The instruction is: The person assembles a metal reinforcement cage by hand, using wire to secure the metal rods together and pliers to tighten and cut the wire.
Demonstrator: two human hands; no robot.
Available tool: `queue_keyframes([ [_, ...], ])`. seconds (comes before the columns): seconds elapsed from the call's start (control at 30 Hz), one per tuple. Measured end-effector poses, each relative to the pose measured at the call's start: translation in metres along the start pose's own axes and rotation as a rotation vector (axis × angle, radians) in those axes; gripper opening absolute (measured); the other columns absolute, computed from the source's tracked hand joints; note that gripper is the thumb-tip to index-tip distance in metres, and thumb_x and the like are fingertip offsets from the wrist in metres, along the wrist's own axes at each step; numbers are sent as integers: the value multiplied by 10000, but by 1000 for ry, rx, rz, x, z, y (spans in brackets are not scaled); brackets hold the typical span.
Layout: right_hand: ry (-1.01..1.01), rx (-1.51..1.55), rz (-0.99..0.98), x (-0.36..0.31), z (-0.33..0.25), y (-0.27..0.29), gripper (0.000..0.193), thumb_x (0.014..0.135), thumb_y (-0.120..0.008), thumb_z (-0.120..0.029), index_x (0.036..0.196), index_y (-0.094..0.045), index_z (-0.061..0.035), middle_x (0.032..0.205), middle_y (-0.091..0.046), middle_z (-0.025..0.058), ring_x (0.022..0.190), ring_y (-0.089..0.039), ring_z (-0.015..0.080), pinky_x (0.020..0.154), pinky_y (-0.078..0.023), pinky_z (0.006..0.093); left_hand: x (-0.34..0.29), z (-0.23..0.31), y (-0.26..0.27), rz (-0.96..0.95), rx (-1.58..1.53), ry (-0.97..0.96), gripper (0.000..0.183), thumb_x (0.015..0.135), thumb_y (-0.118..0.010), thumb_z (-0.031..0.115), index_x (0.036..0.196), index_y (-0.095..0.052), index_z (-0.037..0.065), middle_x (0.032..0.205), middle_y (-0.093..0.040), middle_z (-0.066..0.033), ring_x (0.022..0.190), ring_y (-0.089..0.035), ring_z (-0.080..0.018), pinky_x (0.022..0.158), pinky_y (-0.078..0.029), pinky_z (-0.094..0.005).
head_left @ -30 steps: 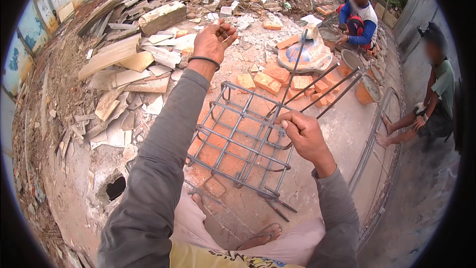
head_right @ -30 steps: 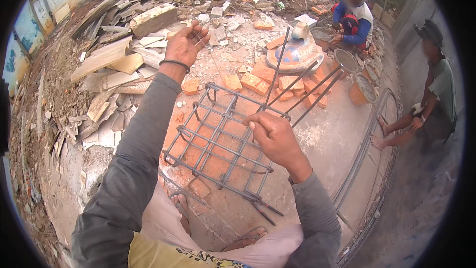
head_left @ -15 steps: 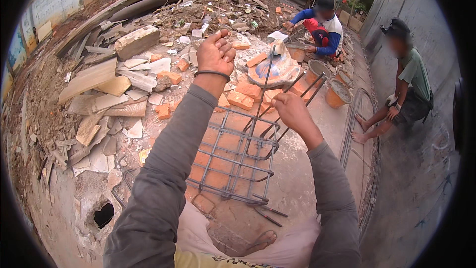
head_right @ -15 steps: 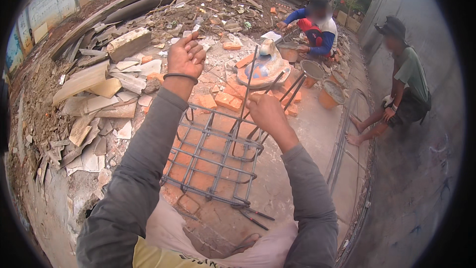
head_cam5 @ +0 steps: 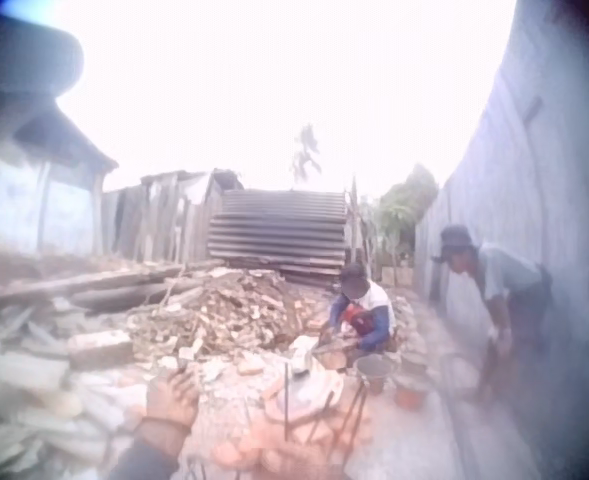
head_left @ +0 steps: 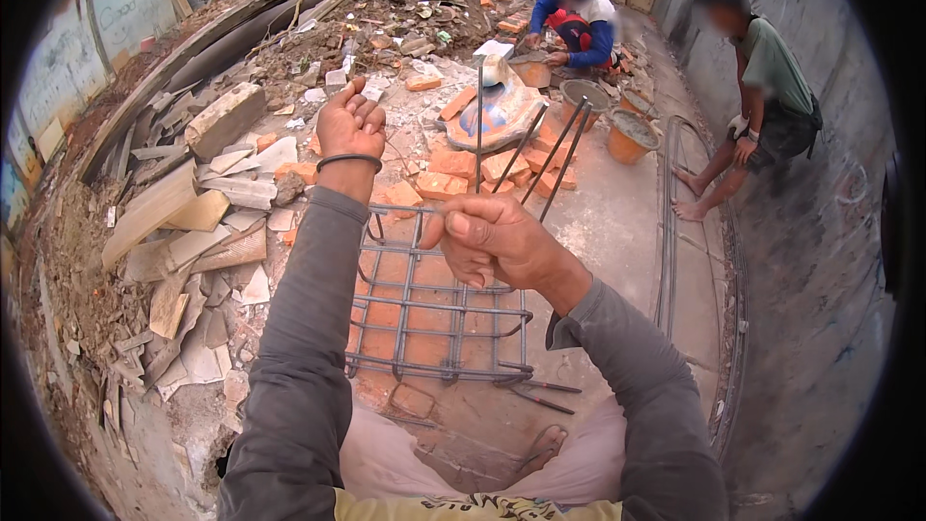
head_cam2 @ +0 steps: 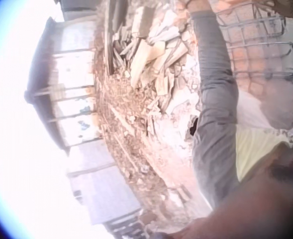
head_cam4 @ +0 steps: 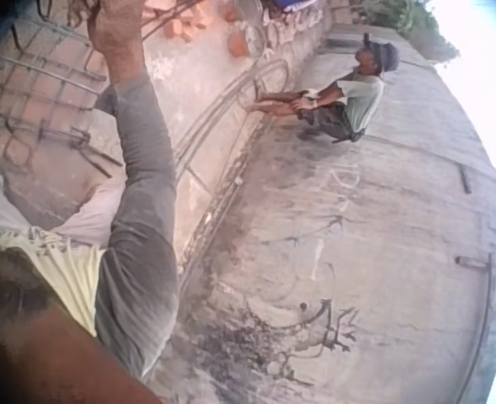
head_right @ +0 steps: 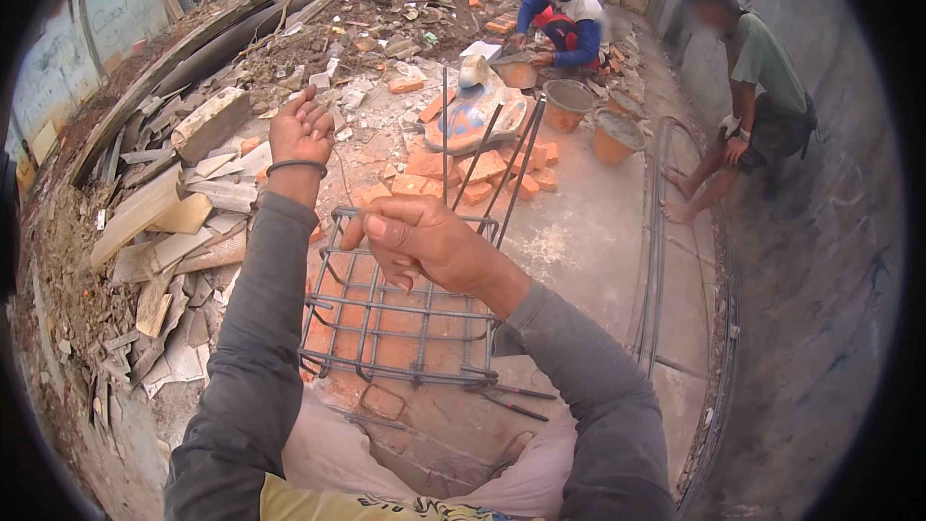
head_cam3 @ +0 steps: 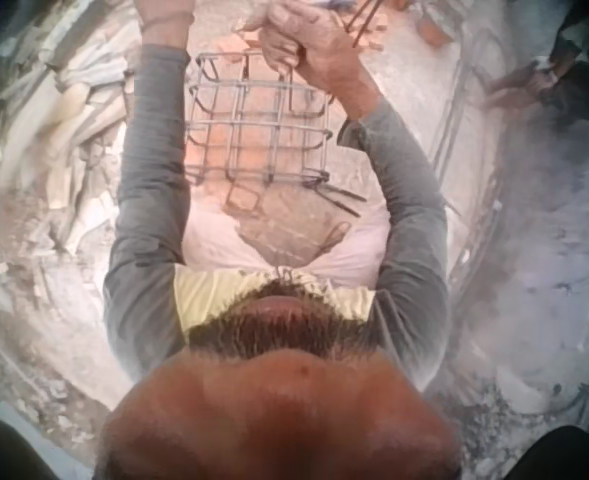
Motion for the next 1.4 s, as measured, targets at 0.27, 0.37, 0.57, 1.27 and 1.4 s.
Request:
queue_keyframes([
  [0.27, 451, 37, 1052, -11, -37, 125, 273, 1044, -383, -220, 1083, -493, 26, 744, -500, 40, 657, -564, 155, 709, -576, 306, -49, -18, -51, -203, 8, -63, 179, 967, -491, 128, 1048, -521, -29, 584, -340, 59, 447, -299, -56, 383, -246, -229],
  [0.37, 584, 416, 915, -12, -56, 158, 253, 1042, -363, -196, 1100, -460, 31, 848, -579, 113, 769, -642, 238, 820, -596, 414, -78, -79, -46, -235, 130, 98, 207, 975, -498, 136, 1077, -516, -42, 600, -343, 49, 460, -301, -61, 385, -263, -228],
  [0.57, 281, -1362, 791, -1, -33, 86, 281, 1015, -413, -173, 881, -561, 25, 823, -644, 105, 716, -641, 190, 659, -517, 354, -55, -46, -46, -201, 111, -125, 203, 975, -485, 161, 1047, -530, -23, 609, -349, 49, 465, -301, -54, 372, -263, -222],
  [1.27, 549, 345, 924, -5, -18, 127, 359, 1046, -383, -313, 1032, -537, 10, 681, -500, 11, 618, -513, 145, 632, -488, 330, -57, -109, -22, -207, 167, -63, 217, 1025, -429, 184, 1097, -490, -12, 759, -518, -40, 701, -574, -179, 734, -581, -406],
  [1.4, 500, 381, 899, -28, -29, 147, 336, 1045, -386, -335, 970, -506, -30, 616, -369, -29, 482, -348, 108, 564, -443, 314, -91, -139, -39, -351, 287, 32, 264, 1023, -441, 212, 1109, -497, -31, 865, -603, -97, 875, -643, -235, 835, -582, -441],
])
Point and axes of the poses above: each hand's wrist, its own x-axis towards the middle knuckle, its own y-axis out of the back of the hand, z = x × y, the point moved 7 cm from there along x, towards the middle knuckle
